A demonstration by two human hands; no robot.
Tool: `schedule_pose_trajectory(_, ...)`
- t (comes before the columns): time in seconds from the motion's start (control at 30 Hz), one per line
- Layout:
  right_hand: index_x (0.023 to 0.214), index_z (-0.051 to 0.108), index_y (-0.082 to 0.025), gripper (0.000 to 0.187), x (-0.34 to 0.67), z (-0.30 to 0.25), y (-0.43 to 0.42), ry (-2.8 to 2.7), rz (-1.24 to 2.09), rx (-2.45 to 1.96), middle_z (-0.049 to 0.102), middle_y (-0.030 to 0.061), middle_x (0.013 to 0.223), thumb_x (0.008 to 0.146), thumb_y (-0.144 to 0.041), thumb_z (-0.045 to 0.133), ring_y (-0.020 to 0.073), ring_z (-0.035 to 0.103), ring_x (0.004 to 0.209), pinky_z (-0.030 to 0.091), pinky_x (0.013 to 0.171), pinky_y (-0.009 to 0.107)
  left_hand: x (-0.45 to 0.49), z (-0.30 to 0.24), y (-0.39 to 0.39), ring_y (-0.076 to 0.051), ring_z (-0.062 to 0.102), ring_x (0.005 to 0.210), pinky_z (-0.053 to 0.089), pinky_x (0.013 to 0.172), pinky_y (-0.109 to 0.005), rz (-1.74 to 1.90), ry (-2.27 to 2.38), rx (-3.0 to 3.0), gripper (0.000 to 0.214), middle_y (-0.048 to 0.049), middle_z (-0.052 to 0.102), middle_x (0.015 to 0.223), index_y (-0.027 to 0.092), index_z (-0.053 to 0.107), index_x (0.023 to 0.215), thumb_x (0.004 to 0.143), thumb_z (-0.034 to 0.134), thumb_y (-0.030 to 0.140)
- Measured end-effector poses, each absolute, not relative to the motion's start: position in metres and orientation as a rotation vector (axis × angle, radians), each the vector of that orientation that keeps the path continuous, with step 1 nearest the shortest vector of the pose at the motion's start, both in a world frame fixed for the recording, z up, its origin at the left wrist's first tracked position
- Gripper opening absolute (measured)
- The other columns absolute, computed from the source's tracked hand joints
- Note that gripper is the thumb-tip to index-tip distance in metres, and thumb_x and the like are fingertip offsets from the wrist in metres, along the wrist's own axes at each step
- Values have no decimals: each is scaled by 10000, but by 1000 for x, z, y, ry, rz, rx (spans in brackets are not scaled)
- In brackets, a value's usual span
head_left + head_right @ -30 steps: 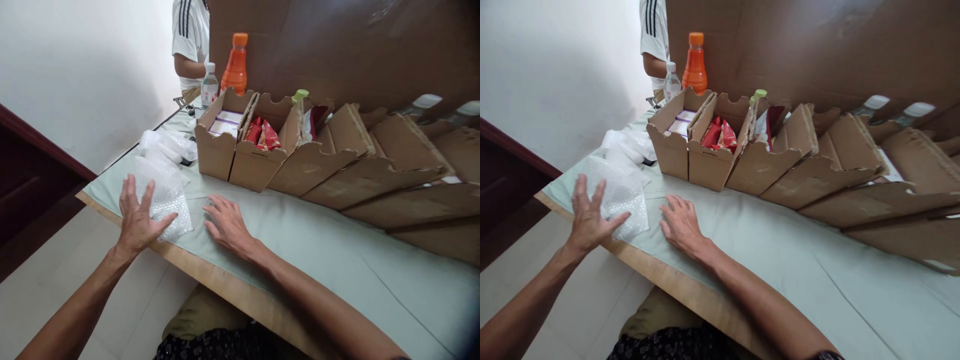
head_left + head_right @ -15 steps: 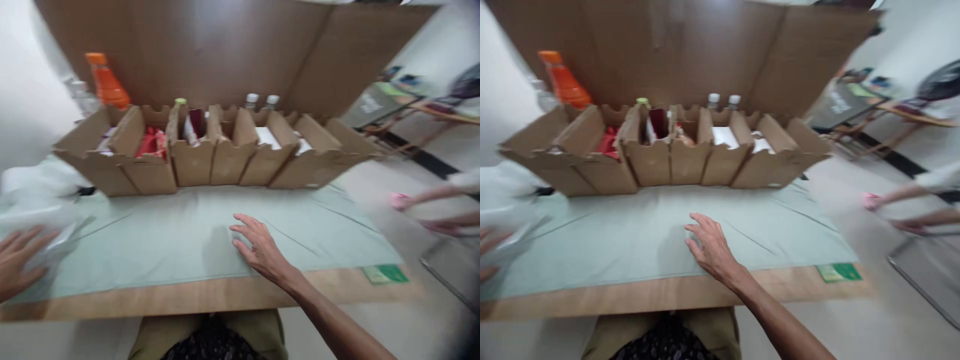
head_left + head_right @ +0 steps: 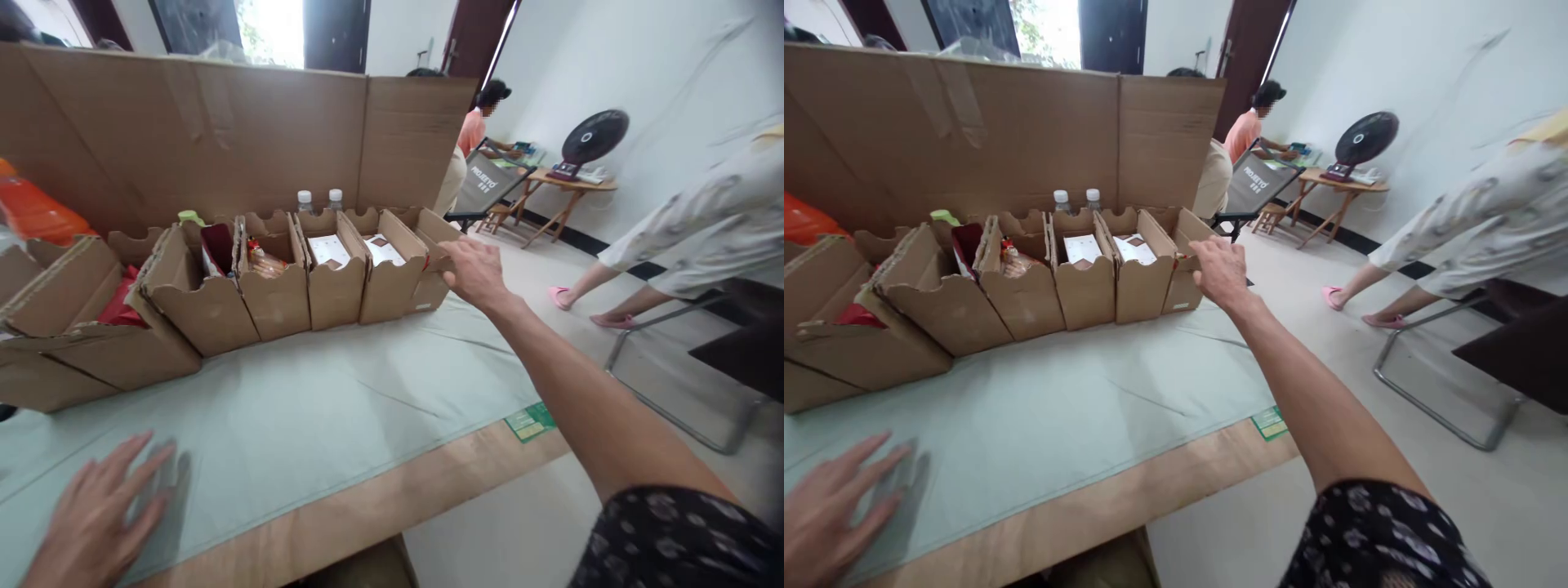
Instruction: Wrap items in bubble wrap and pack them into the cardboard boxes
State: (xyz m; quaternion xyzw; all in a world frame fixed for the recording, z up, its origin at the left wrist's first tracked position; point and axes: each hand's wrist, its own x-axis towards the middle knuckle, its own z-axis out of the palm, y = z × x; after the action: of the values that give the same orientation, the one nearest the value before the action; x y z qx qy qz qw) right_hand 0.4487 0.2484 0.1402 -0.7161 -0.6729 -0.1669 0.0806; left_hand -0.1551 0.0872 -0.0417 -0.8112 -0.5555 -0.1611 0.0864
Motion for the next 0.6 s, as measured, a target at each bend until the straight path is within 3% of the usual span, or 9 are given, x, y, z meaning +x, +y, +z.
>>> schedule_pose_trajectory(0.07,1166,773,-187,351,456,145,259,-2116,-443,-2233,783,147,1081,907,-176,537,324,643,1132,352,995,497,-128,-50,92,-425,703,1177,548,955,-645,-531,-1554,-2456,403,-125,713,1360,346,786,1143,856,524,455)
schedule_pose_trajectory(0.13,1048,816,-216,312,461,147,252,-2166,-419,-2255,787,113,881,909,-173,541,290,680,951,364,939,470,-112,-54,92,-428,680,1220,543,974,-650,-606,-1499,-2477,387,-162,700,1369,290,770,1149,896,509,424)
schedule_pose_trajectory(0.23,981,829,-231,248,464,152,220,-2216,-332,-2293,767,100,800,901,-196,597,265,680,801,398,809,420,-109,-55,89,-415,682,1212,560,966,-620,-724,-1515,-2493,333,-144,708,1350,321,742,1145,898,536,409)
schedule_pose_trajectory(0.33,786,801,-212,127,453,162,185,-2265,-157,-2318,713,90,683,857,-217,695,220,634,645,378,650,366,-115,-56,87,-403,684,1201,570,945,-607,-856,-1506,-2499,301,-101,703,1341,394,702,1154,891,558,415)
schedule_pose_trajectory(0.47,543,641,-198,267,404,179,175,-2370,44,-2198,617,25,561,788,-172,746,129,542,522,348,559,299,-96,-52,90,-409,657,1242,555,966,-614,-927,-1401,-2527,292,-146,692,1333,318,671,1194,923,565,332)
schedule_pose_trajectory(0.6,574,622,-174,261,338,196,200,-2412,246,-2018,638,15,579,824,-100,632,113,549,506,417,533,256,-53,-34,93,-364,624,1304,538,1032,-573,-980,-1314,-2602,292,-134,682,1369,294,676,1211,943,563,278)
